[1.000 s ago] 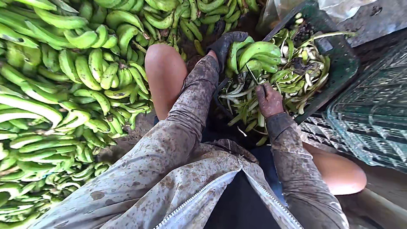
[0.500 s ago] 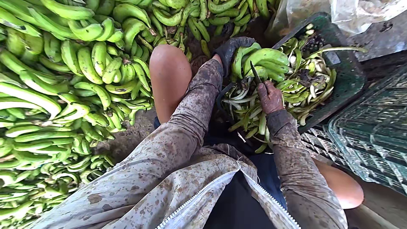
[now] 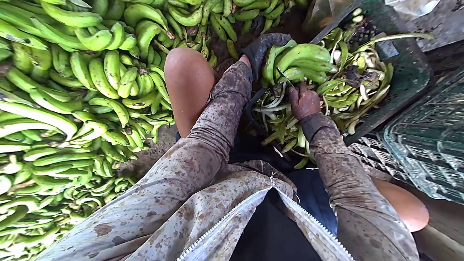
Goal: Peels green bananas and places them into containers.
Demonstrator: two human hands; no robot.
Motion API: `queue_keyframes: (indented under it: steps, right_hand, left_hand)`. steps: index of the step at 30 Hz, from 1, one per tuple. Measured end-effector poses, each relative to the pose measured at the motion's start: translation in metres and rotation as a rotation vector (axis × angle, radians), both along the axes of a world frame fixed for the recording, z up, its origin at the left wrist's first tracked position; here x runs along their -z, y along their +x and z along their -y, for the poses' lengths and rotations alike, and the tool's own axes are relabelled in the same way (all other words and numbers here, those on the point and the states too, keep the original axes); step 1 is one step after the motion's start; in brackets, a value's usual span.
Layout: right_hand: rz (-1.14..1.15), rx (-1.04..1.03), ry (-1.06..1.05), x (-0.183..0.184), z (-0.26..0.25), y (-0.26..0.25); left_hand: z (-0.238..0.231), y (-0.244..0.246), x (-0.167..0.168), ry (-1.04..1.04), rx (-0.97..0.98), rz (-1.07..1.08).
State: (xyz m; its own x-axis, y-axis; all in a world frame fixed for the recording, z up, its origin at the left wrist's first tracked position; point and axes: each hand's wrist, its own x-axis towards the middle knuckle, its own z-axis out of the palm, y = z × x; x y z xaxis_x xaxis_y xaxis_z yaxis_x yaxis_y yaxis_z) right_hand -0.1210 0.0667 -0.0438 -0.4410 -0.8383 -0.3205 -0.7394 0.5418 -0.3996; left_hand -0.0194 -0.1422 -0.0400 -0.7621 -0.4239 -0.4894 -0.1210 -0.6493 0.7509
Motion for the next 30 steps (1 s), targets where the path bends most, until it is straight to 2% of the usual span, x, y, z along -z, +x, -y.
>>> queue_keyframes:
  steps: [3,11,15,20,24,30]
  right_hand:
    - [-0.026,-0.04,0.067,-0.011,0.002,-0.009]
    - [-0.134,-0.039,0.288,-0.071,-0.014,-0.003]
    - [-0.183,0.048,0.436,-0.106,-0.011,0.027]
    - [-0.188,0.119,0.612,-0.141,0.002,0.05]
    - [-0.186,0.148,0.646,-0.134,0.008,0.061]
    - [-0.094,0.195,0.582,-0.088,0.009,0.05]
  left_hand:
    - [0.002,-0.001,-0.001,-0.021,0.026,0.003]
    - [-0.007,0.002,-0.008,-0.045,0.067,0.014]
    - [-0.016,0.001,-0.014,-0.234,0.078,0.053]
    - [-0.028,-0.011,-0.016,-0.377,0.066,0.234]
    - [-0.032,-0.013,-0.018,-0.434,0.092,0.302]
    - [-0.033,-0.017,-0.024,-0.5,0.184,0.356]
